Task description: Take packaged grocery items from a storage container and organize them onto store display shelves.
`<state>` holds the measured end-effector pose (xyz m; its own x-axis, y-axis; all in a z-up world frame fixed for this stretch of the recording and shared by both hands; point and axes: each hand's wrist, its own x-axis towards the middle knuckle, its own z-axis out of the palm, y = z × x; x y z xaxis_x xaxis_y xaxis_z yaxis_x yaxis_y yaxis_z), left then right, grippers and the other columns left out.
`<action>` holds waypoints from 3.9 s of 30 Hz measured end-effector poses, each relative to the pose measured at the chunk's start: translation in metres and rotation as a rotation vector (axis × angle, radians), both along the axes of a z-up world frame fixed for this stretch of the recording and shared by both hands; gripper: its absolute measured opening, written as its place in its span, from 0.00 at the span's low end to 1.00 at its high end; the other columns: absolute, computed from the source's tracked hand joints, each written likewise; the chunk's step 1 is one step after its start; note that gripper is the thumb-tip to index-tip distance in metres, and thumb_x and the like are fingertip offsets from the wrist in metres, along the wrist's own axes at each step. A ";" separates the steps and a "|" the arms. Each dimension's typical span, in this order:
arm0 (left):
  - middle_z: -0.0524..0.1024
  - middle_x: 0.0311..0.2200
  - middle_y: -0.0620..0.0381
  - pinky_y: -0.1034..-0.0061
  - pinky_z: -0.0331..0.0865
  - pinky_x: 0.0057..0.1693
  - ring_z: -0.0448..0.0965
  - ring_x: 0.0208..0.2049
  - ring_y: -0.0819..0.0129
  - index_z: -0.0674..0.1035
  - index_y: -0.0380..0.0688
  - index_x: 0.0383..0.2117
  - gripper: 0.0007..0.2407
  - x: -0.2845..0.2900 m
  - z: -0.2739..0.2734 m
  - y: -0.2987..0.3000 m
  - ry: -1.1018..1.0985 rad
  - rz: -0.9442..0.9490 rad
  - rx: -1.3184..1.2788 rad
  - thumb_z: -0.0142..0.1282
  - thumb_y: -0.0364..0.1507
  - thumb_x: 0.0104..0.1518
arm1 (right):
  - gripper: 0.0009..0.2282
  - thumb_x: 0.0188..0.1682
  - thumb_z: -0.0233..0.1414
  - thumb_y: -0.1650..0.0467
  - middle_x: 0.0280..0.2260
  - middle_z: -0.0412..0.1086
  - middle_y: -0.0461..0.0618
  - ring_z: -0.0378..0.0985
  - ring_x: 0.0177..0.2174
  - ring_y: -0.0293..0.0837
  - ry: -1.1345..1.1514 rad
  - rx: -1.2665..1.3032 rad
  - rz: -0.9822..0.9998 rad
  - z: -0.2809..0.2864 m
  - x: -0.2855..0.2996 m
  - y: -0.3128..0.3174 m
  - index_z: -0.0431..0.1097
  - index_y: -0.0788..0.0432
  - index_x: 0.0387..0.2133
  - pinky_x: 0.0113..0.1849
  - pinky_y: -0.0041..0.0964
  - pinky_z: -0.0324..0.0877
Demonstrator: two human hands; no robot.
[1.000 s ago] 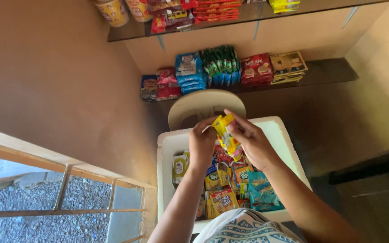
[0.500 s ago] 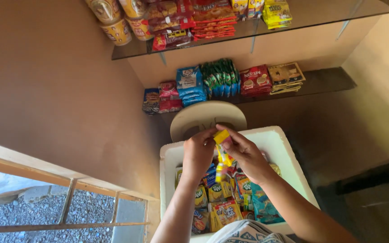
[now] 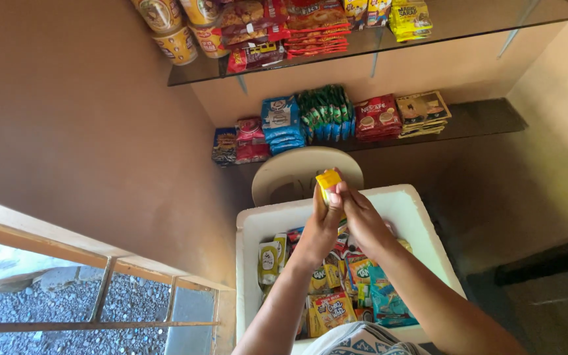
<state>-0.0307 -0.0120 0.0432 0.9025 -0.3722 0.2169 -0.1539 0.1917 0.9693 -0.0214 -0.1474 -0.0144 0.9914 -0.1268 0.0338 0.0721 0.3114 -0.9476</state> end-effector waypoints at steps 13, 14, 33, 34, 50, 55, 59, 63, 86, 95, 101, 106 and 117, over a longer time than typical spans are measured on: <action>0.79 0.35 0.45 0.69 0.76 0.44 0.82 0.34 0.63 0.76 0.35 0.46 0.24 0.036 0.002 0.012 0.358 0.067 -0.415 0.46 0.48 0.66 | 0.33 0.51 0.53 0.65 0.61 0.60 0.45 0.69 0.53 0.40 -0.019 -0.305 0.379 0.026 -0.028 -0.021 0.45 0.54 0.69 0.54 0.40 0.66; 0.80 0.34 0.45 0.68 0.76 0.43 0.82 0.34 0.61 0.76 0.37 0.45 0.22 0.038 0.009 0.014 0.402 0.076 -0.435 0.46 0.48 0.65 | 0.31 0.49 0.57 0.68 0.59 0.65 0.48 0.71 0.54 0.40 -0.008 -0.293 0.430 0.012 -0.025 -0.023 0.52 0.58 0.65 0.54 0.39 0.67; 0.79 0.42 0.63 0.68 0.82 0.41 0.83 0.40 0.69 0.72 0.53 0.56 0.23 0.002 0.040 0.012 0.505 -0.043 -0.096 0.44 0.50 0.61 | 0.15 0.47 0.54 0.83 0.42 0.78 0.50 0.80 0.42 0.41 -0.435 -0.766 -0.195 0.072 -0.015 -0.013 0.75 0.60 0.46 0.46 0.34 0.73; 0.79 0.42 0.63 0.68 0.82 0.41 0.83 0.40 0.69 0.72 0.53 0.56 0.23 0.004 0.026 0.013 0.505 -0.038 -0.100 0.44 0.50 0.61 | 0.15 0.47 0.54 0.83 0.42 0.78 0.50 0.80 0.42 0.41 -0.438 -0.767 -0.189 0.072 -0.015 -0.012 0.75 0.60 0.46 0.46 0.34 0.73; 0.81 0.43 0.52 0.72 0.76 0.46 0.82 0.40 0.67 0.77 0.37 0.53 0.21 0.012 -0.013 0.007 0.453 -0.053 -0.358 0.45 0.43 0.68 | 0.13 0.58 0.51 0.65 0.31 0.75 0.49 0.73 0.26 0.35 0.103 -0.369 -0.008 -0.011 0.004 -0.035 0.77 0.64 0.42 0.30 0.31 0.70; 0.80 0.43 0.52 0.67 0.77 0.45 0.81 0.40 0.63 0.76 0.36 0.53 0.20 0.020 -0.041 -0.012 0.487 -0.073 -0.455 0.45 0.43 0.69 | 0.16 0.61 0.52 0.63 0.30 0.68 0.52 0.69 0.27 0.38 0.175 -0.301 -0.006 -0.002 -0.002 -0.032 0.77 0.68 0.41 0.30 0.37 0.66; 0.80 0.41 0.55 0.65 0.78 0.42 0.81 0.40 0.64 0.75 0.45 0.53 0.19 0.022 -0.044 -0.018 0.635 -0.077 -0.521 0.44 0.45 0.65 | 0.21 0.57 0.44 0.56 0.41 0.77 0.49 0.80 0.40 0.39 0.225 -0.221 0.143 0.039 -0.022 -0.013 0.71 0.60 0.51 0.41 0.39 0.77; 0.79 0.43 0.59 0.70 0.77 0.43 0.81 0.42 0.69 0.75 0.50 0.54 0.17 0.029 -0.071 -0.032 0.650 -0.042 -0.544 0.45 0.43 0.67 | 0.24 0.52 0.47 0.57 0.52 0.71 0.41 0.73 0.51 0.35 0.180 -0.143 0.327 0.053 -0.028 -0.012 0.60 0.48 0.62 0.47 0.42 0.74; 0.77 0.41 0.59 0.76 0.72 0.51 0.76 0.42 0.74 0.73 0.40 0.50 0.12 0.090 0.017 -0.074 0.205 0.006 -0.402 0.55 0.25 0.60 | 0.37 0.36 0.64 0.74 0.55 0.68 0.57 0.73 0.54 0.48 -0.242 -0.676 -0.157 0.089 0.068 -0.075 0.58 0.62 0.63 0.51 0.39 0.69; 0.73 0.47 0.62 0.69 0.66 0.58 0.71 0.50 0.73 0.67 0.46 0.60 0.17 0.193 0.108 -0.073 0.158 -0.024 -0.423 0.52 0.27 0.66 | 0.36 0.41 0.61 0.72 0.53 0.74 0.58 0.78 0.46 0.54 -0.362 -1.015 0.023 0.235 0.195 -0.095 0.59 0.56 0.67 0.45 0.47 0.72; 0.70 0.48 0.62 0.67 0.67 0.59 0.71 0.49 0.69 0.62 0.58 0.61 0.26 0.274 0.125 -0.083 0.113 0.029 -0.594 0.48 0.18 0.57 | 0.39 0.37 0.63 0.73 0.55 0.70 0.60 0.75 0.52 0.52 -0.565 -1.318 0.063 0.267 0.288 -0.090 0.55 0.56 0.66 0.52 0.40 0.68; 0.71 0.48 0.58 0.67 0.71 0.56 0.73 0.48 0.67 0.61 0.51 0.61 0.24 0.338 0.110 -0.094 0.081 0.042 -0.628 0.47 0.18 0.56 | 0.36 0.38 0.62 0.75 0.59 0.67 0.62 0.71 0.56 0.53 -0.746 -1.398 0.167 0.236 0.388 -0.096 0.56 0.58 0.64 0.55 0.41 0.65; 0.67 0.33 0.64 0.79 0.63 0.35 0.64 0.30 0.77 0.69 0.52 0.53 0.12 0.362 0.117 -0.105 0.178 0.113 -0.665 0.49 0.28 0.64 | 0.22 0.61 0.38 0.57 0.43 0.74 0.58 0.70 0.38 0.46 0.047 -0.609 0.474 0.201 0.497 -0.088 0.68 0.65 0.48 0.48 0.43 0.67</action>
<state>0.3312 -0.1172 0.1602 0.9708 -0.1133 0.2112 -0.0575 0.7455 0.6641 0.4753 -0.2356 0.1871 0.9371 0.3393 -0.0820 0.0165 -0.2779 -0.9605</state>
